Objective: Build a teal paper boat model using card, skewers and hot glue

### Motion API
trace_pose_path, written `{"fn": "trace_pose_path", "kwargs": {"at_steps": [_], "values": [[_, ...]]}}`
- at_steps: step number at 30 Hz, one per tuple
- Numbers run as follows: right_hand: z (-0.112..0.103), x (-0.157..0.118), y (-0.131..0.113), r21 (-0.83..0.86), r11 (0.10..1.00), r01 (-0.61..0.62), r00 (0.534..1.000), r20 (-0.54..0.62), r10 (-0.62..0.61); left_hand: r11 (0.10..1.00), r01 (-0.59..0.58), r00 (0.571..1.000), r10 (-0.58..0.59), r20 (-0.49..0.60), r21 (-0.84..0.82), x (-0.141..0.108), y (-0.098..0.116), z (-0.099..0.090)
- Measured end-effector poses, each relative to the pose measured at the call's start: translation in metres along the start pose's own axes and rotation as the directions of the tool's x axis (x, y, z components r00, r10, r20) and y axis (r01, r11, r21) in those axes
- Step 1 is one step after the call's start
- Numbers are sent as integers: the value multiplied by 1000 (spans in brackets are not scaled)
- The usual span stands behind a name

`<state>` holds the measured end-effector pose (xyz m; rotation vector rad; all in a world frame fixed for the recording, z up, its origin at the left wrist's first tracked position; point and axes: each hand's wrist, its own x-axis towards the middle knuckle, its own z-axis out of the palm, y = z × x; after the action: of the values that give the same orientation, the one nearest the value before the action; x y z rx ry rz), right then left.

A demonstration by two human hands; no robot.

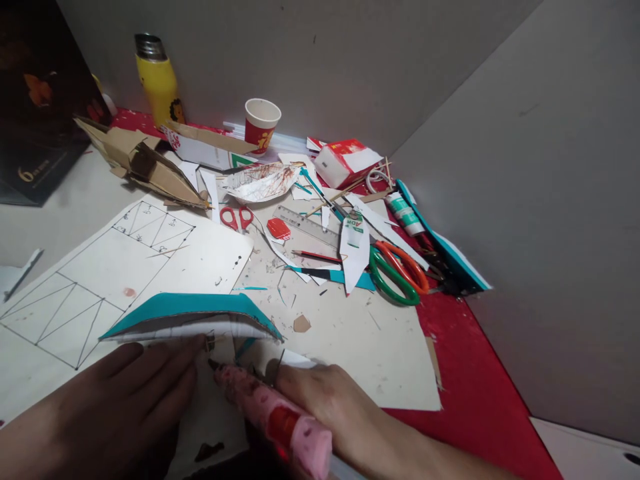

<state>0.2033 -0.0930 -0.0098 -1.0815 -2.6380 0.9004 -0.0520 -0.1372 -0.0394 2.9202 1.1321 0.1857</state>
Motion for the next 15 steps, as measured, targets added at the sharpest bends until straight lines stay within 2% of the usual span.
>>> {"fn": "trace_pose_path", "kwargs": {"at_steps": [3, 8, 11, 15], "values": [[-7, -6, 1, 97, 995, -20, 997, 71, 13, 1000, -4, 999, 4, -42, -7, 2, 0, -2], [-13, -16, 5, 214, 977, -9, 1000, 4, 8, 1000, 2, 1000, -1, -25, 12, 1, 2, -1], [-13, -22, 9, 170, 985, -32, 999, -16, 36, 1000, 6, 999, -5, -33, 5, -1, 2, 5], [-15, -35, 25, 16, 993, -120, 984, -131, 121, 1000, 0, 1000, -1, -24, -28, -2, 0, 8]]}}
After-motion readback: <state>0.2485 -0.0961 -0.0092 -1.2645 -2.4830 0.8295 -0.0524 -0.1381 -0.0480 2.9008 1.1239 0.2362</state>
